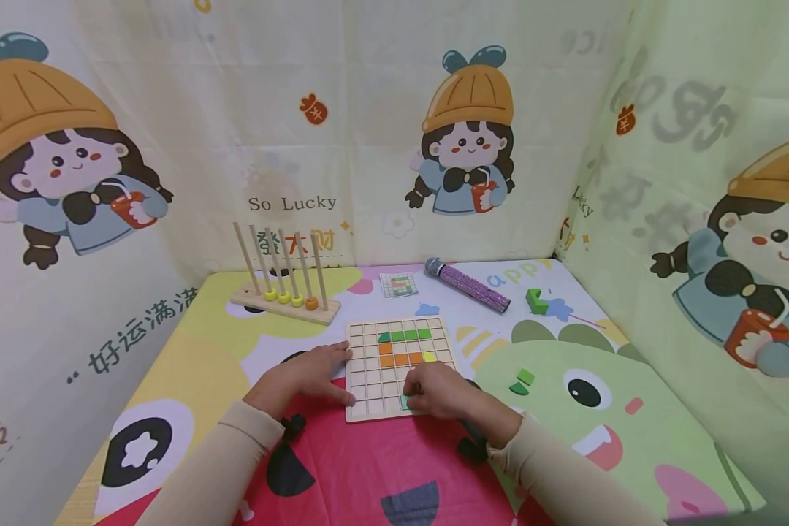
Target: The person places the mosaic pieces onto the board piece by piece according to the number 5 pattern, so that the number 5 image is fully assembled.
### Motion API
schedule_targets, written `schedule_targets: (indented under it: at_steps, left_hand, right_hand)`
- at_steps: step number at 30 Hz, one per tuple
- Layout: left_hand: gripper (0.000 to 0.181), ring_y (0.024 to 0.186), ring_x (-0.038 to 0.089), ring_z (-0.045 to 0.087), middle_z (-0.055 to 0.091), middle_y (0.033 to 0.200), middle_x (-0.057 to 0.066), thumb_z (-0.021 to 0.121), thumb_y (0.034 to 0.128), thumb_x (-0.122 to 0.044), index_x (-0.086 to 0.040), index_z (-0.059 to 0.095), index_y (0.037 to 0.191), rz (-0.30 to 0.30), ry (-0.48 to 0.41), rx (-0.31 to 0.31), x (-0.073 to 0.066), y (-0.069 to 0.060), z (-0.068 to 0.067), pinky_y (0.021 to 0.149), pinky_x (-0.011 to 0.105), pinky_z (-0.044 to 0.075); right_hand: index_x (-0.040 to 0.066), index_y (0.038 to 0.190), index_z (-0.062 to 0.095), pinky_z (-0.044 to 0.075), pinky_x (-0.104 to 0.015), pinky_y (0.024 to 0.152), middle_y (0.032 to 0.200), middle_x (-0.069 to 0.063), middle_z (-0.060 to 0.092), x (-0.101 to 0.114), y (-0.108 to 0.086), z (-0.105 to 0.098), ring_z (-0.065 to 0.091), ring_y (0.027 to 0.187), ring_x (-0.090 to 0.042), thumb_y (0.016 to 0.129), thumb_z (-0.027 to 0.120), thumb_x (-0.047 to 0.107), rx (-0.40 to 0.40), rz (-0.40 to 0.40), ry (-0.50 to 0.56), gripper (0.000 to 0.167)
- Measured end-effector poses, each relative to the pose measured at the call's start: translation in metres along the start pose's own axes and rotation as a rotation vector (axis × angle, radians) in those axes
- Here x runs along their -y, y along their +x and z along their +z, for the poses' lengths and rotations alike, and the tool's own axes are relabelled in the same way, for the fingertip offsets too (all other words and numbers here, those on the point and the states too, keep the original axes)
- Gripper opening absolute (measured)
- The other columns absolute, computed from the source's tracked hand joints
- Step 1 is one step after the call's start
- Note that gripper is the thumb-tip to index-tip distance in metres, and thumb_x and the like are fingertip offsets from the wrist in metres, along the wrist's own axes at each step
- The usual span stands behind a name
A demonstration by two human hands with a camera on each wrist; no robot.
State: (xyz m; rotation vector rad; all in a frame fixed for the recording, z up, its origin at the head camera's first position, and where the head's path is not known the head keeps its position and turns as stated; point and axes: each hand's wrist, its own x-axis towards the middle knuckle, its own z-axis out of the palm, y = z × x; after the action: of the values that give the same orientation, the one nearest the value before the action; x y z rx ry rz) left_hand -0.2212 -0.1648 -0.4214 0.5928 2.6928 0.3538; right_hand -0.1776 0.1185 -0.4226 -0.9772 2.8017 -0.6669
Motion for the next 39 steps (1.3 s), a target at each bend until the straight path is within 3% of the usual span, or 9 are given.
schedule_targets:
  at_steps: [7,15,21,27,39]
  left_hand:
    - [0.103,0.155,0.034,0.032,0.034,0.168,0.009,0.087,0.0753,-0.055,-0.012,0.044,0.158,-0.003,0.014,0.003,0.001,0.001,0.001,0.118,0.053,0.042]
    - [0.103,0.154,0.034,0.033,0.034,0.168,0.01,0.087,0.0749,-0.054,-0.011,0.045,0.158,-0.008,0.022,-0.002,0.001,0.002,-0.001,0.116,0.053,0.044]
    - [0.103,0.153,0.035,0.035,0.036,0.167,0.011,0.088,0.0745,-0.053,-0.009,0.045,0.157,-0.002,0.017,-0.004,-0.001,0.002,-0.001,0.116,0.053,0.044]
    - [0.103,0.153,0.035,0.034,0.035,0.168,0.011,0.088,0.0744,-0.053,-0.009,0.045,0.157,-0.009,0.004,-0.003,-0.002,0.001,-0.001,0.116,0.054,0.044]
    - [0.103,0.153,0.035,0.035,0.036,0.167,0.011,0.087,0.0752,-0.054,-0.009,0.045,0.157,-0.006,0.023,-0.008,-0.001,0.002,0.001,0.116,0.052,0.045]
  right_hand:
    - [0.013,0.087,0.078,0.054,-0.029,0.071,0.081,0.007,0.071,0.0,0.0,0.002,0.062,0.08,-0.01,0.085,0.077,0.01,-0.023,-0.003,-0.025,0.004]
    - [0.014,0.099,0.08,0.054,-0.028,0.078,0.091,0.006,0.072,-0.008,-0.007,0.002,0.064,0.087,-0.011,0.089,0.078,0.017,-0.03,0.023,0.038,0.011]
    - [0.01,0.109,0.077,0.054,-0.029,0.077,0.095,0.002,0.073,-0.014,-0.016,-0.004,0.064,0.084,-0.012,0.089,0.079,0.018,-0.043,0.046,0.114,0.021]
    - [0.009,0.112,0.075,0.052,-0.029,0.073,0.098,-0.003,0.071,-0.024,-0.026,-0.011,0.057,0.077,-0.008,0.09,0.078,0.019,-0.046,0.113,0.142,0.025]
    - [0.01,0.112,0.076,0.053,-0.037,0.081,0.104,-0.004,0.069,-0.057,-0.05,-0.027,0.06,0.088,-0.017,0.087,0.08,0.019,-0.102,0.348,0.089,0.027]
